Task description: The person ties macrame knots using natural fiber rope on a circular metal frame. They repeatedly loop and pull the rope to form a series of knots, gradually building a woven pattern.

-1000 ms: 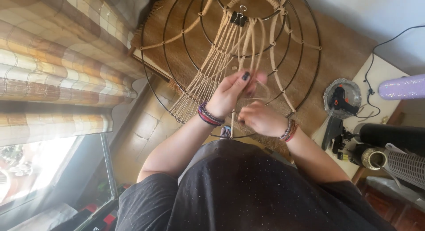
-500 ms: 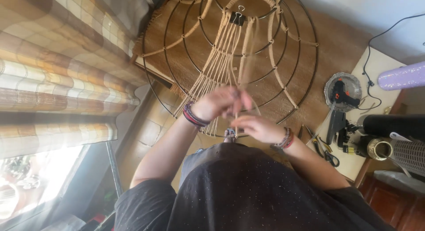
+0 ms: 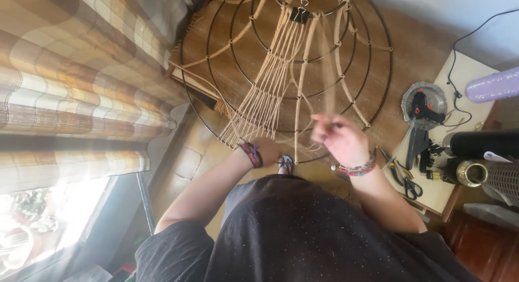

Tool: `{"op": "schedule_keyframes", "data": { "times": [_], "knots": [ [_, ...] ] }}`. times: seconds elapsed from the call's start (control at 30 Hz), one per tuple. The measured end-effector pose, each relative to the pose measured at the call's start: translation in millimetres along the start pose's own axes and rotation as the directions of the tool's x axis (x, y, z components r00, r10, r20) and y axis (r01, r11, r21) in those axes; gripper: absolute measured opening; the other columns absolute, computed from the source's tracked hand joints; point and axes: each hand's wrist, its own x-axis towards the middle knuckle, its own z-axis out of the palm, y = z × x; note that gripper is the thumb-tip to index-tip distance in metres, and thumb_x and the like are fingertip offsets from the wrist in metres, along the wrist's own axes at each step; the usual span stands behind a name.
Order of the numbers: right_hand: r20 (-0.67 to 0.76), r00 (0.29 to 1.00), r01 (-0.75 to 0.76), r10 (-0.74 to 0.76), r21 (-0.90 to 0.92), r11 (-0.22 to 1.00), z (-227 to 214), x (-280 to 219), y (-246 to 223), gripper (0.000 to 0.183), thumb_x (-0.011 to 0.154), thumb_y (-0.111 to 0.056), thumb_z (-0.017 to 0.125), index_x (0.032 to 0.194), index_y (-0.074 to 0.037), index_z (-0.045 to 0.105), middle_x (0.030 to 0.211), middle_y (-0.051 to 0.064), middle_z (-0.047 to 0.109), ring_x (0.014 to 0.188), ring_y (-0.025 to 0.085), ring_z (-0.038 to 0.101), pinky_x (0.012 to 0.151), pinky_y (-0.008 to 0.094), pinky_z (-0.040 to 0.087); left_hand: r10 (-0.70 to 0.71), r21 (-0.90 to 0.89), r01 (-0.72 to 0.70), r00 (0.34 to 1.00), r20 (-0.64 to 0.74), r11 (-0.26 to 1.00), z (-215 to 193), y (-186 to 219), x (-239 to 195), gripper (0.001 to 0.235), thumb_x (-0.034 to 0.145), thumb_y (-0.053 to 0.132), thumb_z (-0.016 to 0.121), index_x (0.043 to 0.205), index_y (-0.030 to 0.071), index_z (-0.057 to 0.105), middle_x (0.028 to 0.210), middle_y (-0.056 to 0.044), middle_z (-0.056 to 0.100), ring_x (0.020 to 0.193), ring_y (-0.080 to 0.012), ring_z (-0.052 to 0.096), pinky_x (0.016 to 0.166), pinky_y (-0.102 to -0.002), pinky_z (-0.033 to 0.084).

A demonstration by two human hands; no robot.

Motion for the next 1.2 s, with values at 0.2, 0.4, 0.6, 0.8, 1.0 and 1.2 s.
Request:
{"op": "schedule_keyframes", "data": {
  "times": [0.2,0.4,0.6,0.8,1.0,1.2],
  "knots": [
    [0.372,0.923,0.377,-0.101,-0.816,0.438,6.0,2.4,56.7,0.019,0.097,-0.006,0.054,0.104,0.003,0.07,0.095,0.022,0.074,0.079,0.031,0.072,0.068,0.037,0.059,-0.296,-0.867,-0.48,0.815,-0.498,0.138,-111.6,52.9,-4.4,0.054,0.104,0.007,0.029,0.157,0.013,0.04,0.13,-0.023,0.065,0.124,-0.0302,0.065,0.092,-0.033,0.056],
    [0.158,0.863,0.474,-0.479,0.067,0.878,4.9,-9.0,26.5,0.053,0.103,-0.027,0.046,0.138,0.013,0.053,0.102,0.025,0.065,0.097,0.031,0.066,0.085,0.046,0.055,-0.415,-0.067,0.435,0.888,0.198,0.898,-108.6,81.7,-1.9,0.02,0.082,0.016,0.069,0.099,0.023,0.077,0.065,0.006,0.074,0.08,-0.0258,0.077,0.08,-0.038,0.058],
    [0.294,0.955,0.296,-0.042,-0.931,0.212,18.4,-11.1,50.8,0.024,0.096,-0.015,0.056,0.113,-0.017,0.073,0.1,0.009,0.074,0.096,0.031,0.071,0.087,0.044,0.057,-0.266,-0.803,-0.594,0.768,-0.583,0.045,-99.8,55.0,-10.1,0.043,0.111,0.028,0.032,0.125,-0.001,0.06,0.061,-0.003,0.054,0.044,-0.0081,0.044,0.04,-0.021,0.035],
    [0.092,0.86,0.505,-0.501,-0.291,0.813,19.8,-16.9,35.3,0.026,0.098,-0.008,0.049,0.098,0.007,0.071,0.064,0.001,0.05,0.06,0.01,0.046,0.056,0.024,0.04,-0.4,-0.117,0.386,0.903,-0.153,0.915,-72.6,48.2,-4.9,0.027,0.096,0.012,0.051,0.113,0.019,0.072,0.09,-0.01,0.074,0.09,-0.031,0.074,0.08,-0.044,0.06],
    [0.324,0.905,0.419,-0.276,-0.787,0.452,19.3,-7.7,35.7,0.017,0.097,-0.016,0.063,0.107,-0.003,0.067,0.097,0.014,0.073,0.092,0.029,0.071,0.081,0.042,0.059,-0.424,-0.982,-0.029,0.899,-0.106,0.184,-59.7,32.5,-11.5,0.039,0.097,-0.004,0.043,0.126,0.007,0.067,0.087,-0.007,0.063,0.082,-0.0162,0.065,0.079,-0.032,0.06],
    [0.186,0.939,0.324,-0.289,-0.757,0.567,44.5,-17.3,31.1,0.034,0.095,-0.016,0.066,0.123,0.002,0.067,0.102,0.019,0.074,0.094,0.029,0.073,0.083,0.04,0.057,-0.412,-0.908,0.09,0.906,-0.095,0.408,-137.1,80.3,-20.7,0.036,0.103,0.024,0.044,0.123,0.011,0.071,0.107,-0.015,0.073,0.099,-0.0384,0.071,0.101,-0.041,0.05]
  ]
}}
